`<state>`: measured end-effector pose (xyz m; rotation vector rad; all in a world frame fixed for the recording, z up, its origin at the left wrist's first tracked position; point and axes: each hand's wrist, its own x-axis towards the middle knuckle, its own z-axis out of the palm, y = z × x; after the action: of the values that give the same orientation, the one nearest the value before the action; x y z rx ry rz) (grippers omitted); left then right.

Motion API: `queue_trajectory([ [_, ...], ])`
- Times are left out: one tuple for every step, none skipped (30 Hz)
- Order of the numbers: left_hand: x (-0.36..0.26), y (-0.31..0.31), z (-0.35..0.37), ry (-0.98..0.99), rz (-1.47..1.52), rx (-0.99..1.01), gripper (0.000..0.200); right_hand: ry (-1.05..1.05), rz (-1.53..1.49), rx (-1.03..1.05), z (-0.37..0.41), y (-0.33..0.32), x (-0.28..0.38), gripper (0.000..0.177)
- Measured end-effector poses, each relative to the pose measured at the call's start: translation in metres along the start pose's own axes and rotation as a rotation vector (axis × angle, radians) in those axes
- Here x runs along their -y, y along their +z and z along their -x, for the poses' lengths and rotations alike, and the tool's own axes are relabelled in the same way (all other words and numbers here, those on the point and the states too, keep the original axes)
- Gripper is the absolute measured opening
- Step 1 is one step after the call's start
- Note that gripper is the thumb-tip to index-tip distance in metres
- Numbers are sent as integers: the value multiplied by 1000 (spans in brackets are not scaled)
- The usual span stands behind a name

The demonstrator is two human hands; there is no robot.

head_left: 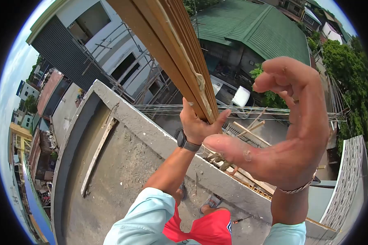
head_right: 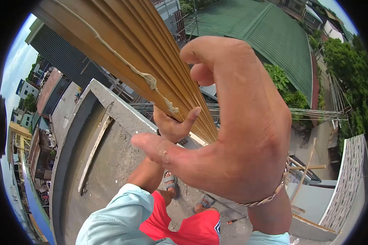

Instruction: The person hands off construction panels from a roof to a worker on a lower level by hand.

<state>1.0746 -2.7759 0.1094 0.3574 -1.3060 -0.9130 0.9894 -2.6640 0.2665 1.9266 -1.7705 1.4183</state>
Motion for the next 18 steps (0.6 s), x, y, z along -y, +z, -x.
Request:
queue_trajectory([
  [4, 3, 4, 13, -48, 56, 46, -7, 13, 10, -10, 8, 11, 91],
  [9, 4, 11, 22, -90, 114, 49, 16, 40, -85, -17, 18, 19, 90],
  [16, 4, 17, 36, -132, 172, 53, 33, 67, -182, -24, 28, 23, 90],
  [23, 5, 22, 56, -173, 229, 56, 44, 92, -284, -29, 36, 26, 89],
  [30, 6, 28, 76, -213, 289, 59, 55, 119, -389, -32, 39, 27, 89],
  [37, 10, 33, 102, -248, 345, 63, 37, 142, -388, -36, 37, 30, 89],
  [40, 13, 42, 71, -261, 349, 62, 99, -58, -358, -38, 31, 37, 81],
  [45, 19, 50, 38, -268, 359, 61, 164, -252, -328, -40, 24, 42, 74],
  [58, 26, 57, 37, -235, 361, 61, 238, -444, -298, -39, 18, 43, 67],
  [70, 29, 66, 106, -225, 393, 60, 242, -415, -302, -37, 17, 32, 67],
  [82, 33, 75, 177, -221, 423, 59, 268, -218, -304, -33, 19, 13, 57],
  [86, 35, 81, 175, -205, 431, 59, 293, -29, -308, -31, 22, 2, 47],
  [90, 35, 86, 147, -193, 471, 59, 267, -43, -361, -25, 24, -3, 32],
  [92, 36, 93, 114, -181, 511, 59, 280, -31, -367, -20, 25, -5, 32],
  [90, 36, 98, 104, -171, 526, 59, 345, 7, -396, -15, 24, -4, 31],
  [89, 37, 100, 93, -173, 510, 60, 408, 44, -426, -10, 24, -5, 30],
  [88, 39, 101, 84, -174, 490, 61, 415, 54, -432, -5, 23, -9, 30],
  [88, 41, 102, 86, -167, 496, 61, 399, 84, -431, 1, 24, -17, 29],
])
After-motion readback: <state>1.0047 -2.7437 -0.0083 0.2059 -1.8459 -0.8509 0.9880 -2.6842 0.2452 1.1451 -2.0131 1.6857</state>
